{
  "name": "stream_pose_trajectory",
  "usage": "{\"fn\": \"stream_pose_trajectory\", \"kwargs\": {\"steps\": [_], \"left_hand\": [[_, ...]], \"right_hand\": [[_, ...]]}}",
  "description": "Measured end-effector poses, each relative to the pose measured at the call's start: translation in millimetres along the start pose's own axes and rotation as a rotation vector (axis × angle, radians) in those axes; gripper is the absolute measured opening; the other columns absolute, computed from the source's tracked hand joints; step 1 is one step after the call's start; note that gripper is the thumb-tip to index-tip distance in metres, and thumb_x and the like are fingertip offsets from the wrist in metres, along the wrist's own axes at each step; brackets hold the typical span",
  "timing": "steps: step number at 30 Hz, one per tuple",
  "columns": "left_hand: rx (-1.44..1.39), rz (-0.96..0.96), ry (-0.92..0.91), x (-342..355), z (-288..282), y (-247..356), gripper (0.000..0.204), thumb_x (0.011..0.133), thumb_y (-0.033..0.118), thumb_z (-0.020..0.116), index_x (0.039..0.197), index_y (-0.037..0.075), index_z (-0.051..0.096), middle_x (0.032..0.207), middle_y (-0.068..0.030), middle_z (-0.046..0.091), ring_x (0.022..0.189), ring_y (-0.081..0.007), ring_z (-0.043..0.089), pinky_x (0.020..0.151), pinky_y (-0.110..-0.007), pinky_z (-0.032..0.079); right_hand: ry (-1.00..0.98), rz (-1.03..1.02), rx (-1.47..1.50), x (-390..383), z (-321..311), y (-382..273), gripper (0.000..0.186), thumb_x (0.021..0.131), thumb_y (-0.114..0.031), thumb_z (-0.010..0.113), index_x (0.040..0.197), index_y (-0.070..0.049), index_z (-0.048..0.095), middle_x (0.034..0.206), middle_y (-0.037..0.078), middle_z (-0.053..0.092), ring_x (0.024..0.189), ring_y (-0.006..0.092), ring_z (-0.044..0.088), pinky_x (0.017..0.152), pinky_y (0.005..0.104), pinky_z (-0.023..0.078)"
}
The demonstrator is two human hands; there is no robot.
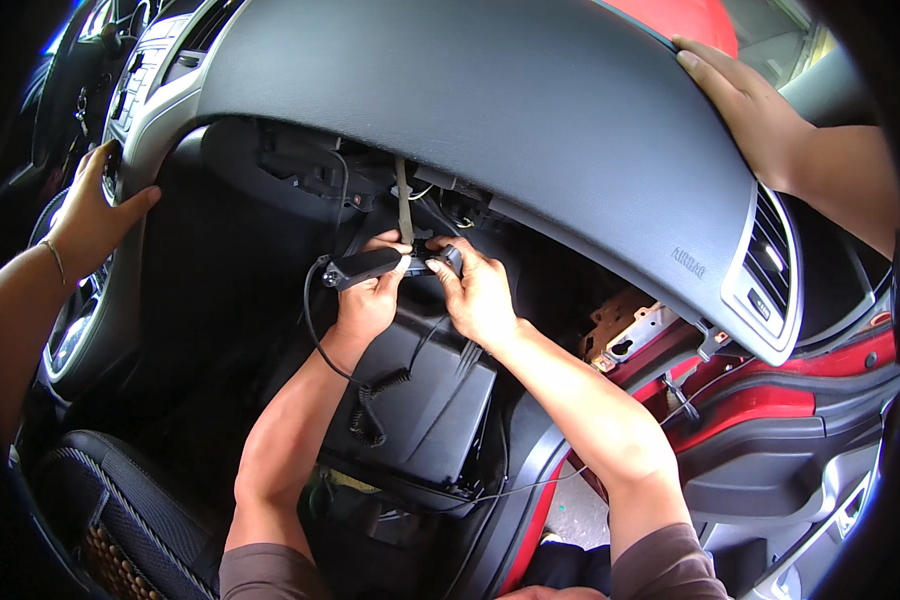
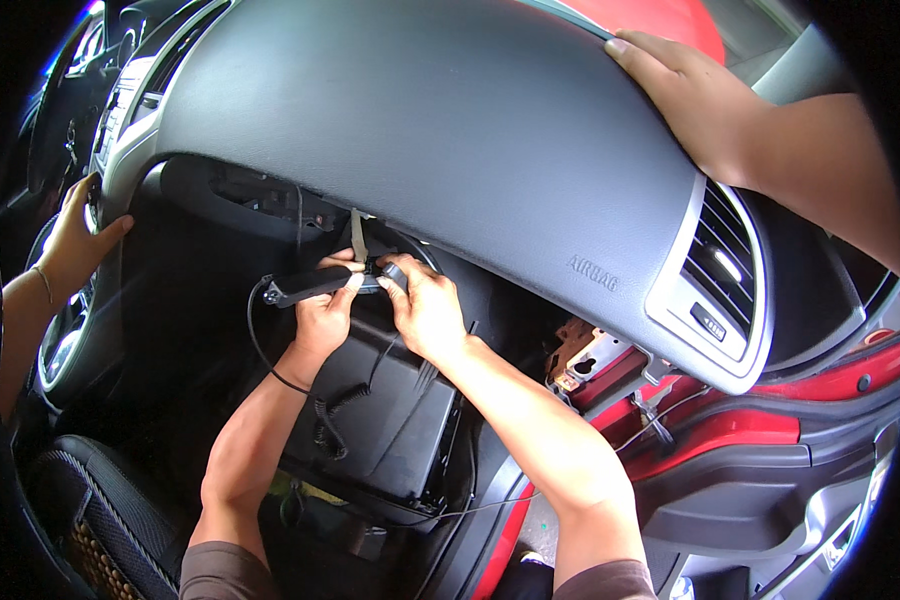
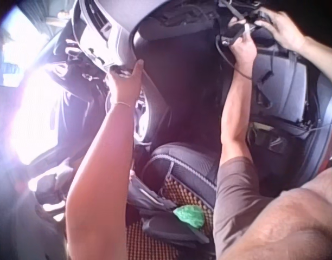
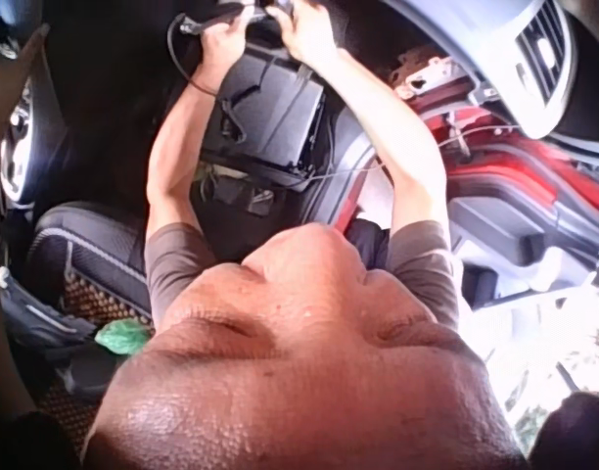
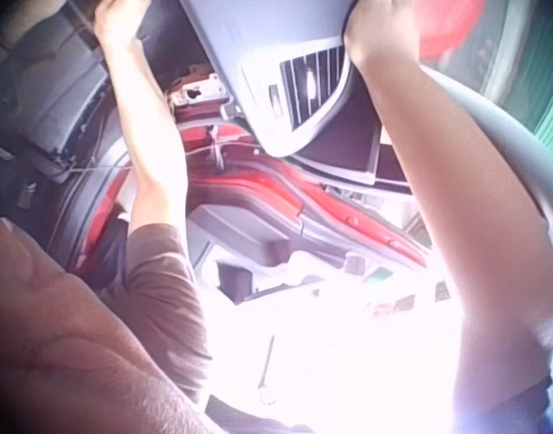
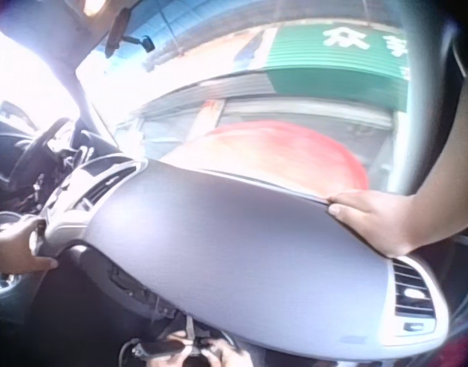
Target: The person works inside a car with the glove compartment open, using a test light to probe wiring and connectors. They connect and disconnect wires, check for power, and adjust components within the dashboard area.
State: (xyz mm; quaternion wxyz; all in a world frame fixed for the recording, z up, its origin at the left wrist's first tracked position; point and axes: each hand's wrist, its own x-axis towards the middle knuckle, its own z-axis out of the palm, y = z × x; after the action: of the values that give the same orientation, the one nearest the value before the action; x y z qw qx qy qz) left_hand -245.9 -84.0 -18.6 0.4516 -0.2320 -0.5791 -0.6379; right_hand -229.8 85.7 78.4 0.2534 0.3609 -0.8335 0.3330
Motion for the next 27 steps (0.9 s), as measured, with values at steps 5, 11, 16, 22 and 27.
{"fn": "stream_pose_trajectory", "kwargs": {"steps": [5,11,16,22,27], "left_hand": [[-0.113,-0.069,0.022,-1.6,1.3,-0.9,0.012,0.102,-0.001,0.072,0.114,-0.002,0.075,0.125,-0.0119,0.071,0.106,-0.0163,0.069,0.09,-0.029,0.057],[-0.036,-0.062,0.013,-2.7,-0.1,-1.1,0.013,0.101,-0.002,0.072,0.114,-0.002,0.075,0.126,-0.0118,0.071,0.109,-0.0182,0.07,0.094,-0.031,0.057],[-0.054,-0.082,0.014,-3.4,0.1,-1.5,0.013,0.101,-0.003,0.072,0.113,-0.003,0.075,0.126,-0.0124,0.071,0.11,-0.0193,0.07,0.095,-0.031,0.057],[-0.056,-0.075,0.007,-3.4,-0.8,-2.4,0.013,0.101,-0.002,0.072,0.114,-0.003,0.075,0.126,-0.0129,0.071,0.112,-0.02,0.07,0.098,-0.032,0.056],[-0.068,-0.094,0.004,-3.5,-1.5,-2.7,0.014,0.101,-0.002,0.072,0.115,-0.003,0.075,0.126,-0.0126,0.071,0.114,-0.0197,0.069,0.1,-0.032,0.055]], "right_hand": [[-0.005,-0.01,0.005,0.4,-2.0,-2.2,0.027,0.102,-0.012,0.073,0.127,-0.006,0.067,0.107,0.021,0.078,0.092,0.0397,0.078,0.082,0.0417,0.06],[-0.003,-0.004,0.012,-0.9,-2.4,-1.9,0.027,0.102,-0.012,0.073,0.127,-0.006,0.067,0.109,0.021,0.078,0.095,0.0404,0.078,0.084,0.0425,0.06],[-0.004,-0.001,0.002,-1.0,-1.1,-0.8,0.028,0.102,-0.011,0.073,0.128,-0.005,0.066,0.11,0.021,0.078,0.095,0.0397,0.078,0.084,0.0425,0.06],[-0.014,0.03,0.019,-1.5,-2.1,-2.3,0.027,0.101,-0.01,0.073,0.127,-0.005,0.067,0.109,0.021,0.078,0.091,0.0378,0.079,0.082,0.0414,0.06],[-0.004,0.027,0.021,-1.3,-1.2,-2.2,0.026,0.101,-0.01,0.073,0.125,-0.004,0.068,0.108,0.022,0.077,0.093,0.0399,0.078,0.082,0.0426,0.06]]}}
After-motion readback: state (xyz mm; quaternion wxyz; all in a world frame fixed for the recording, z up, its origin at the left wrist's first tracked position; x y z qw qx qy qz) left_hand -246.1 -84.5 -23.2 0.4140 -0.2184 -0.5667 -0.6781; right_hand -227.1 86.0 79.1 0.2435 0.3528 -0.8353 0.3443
